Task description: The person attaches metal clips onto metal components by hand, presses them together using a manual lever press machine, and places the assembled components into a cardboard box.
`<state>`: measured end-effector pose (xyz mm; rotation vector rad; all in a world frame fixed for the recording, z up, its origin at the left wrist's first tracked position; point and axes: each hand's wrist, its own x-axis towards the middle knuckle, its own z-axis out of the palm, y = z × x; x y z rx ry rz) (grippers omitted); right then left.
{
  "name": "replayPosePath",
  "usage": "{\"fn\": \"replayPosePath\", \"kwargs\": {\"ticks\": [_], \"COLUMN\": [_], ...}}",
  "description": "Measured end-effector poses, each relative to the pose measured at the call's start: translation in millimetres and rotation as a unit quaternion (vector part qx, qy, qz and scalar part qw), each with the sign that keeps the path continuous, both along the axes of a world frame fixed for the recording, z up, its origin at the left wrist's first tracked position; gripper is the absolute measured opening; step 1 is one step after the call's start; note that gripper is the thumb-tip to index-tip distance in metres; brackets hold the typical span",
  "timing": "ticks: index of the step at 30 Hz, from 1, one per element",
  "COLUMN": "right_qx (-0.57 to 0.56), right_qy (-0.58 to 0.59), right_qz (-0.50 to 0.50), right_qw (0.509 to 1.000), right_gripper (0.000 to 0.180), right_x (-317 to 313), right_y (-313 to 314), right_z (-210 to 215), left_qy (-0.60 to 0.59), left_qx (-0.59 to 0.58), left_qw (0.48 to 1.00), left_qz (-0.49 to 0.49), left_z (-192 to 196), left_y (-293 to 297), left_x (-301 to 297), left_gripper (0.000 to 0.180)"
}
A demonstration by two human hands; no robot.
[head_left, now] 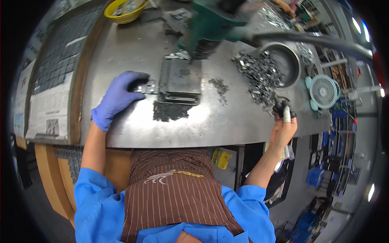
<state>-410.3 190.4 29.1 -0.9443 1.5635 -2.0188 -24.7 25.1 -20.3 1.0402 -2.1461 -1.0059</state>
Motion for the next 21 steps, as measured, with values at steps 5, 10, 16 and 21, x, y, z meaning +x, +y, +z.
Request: {"fn": "replayPosePath", "kwargs": {"ticks": [5, 10, 16, 21], "right_qx": [0.171, 0.310, 0.341, 0.282], "right_qy": [0.143, 0.340, 0.573, 0.665], "right_qz": [-0.087, -0.112, -0.118, -0.030], "right_qw": [0.971, 0.881, 0.736, 0.690], "right_gripper": [0.015, 0.017, 0.004, 0.008], "right_x": [-28, -34, -33, -52], "right_y": [16, 15, -13, -22], "right_z": [-26, -42, -54, -60], "left_qy": [0.006, -0.019, -0.019, -0.052], "left_qx": [0.033, 0.033, -0.099, -0.152], "left_qw": [0.999, 0.999, 0.995, 0.987], "left_qz": [-0.026, -0.036, 0.027, 0.018], "left_z": [6, 4, 14, 13], "left_y": [2, -3, 15, 50], "left_x": [-4, -11, -11, 9], "left_gripper": [0.052, 0.052, 0.055, 0.040]}}
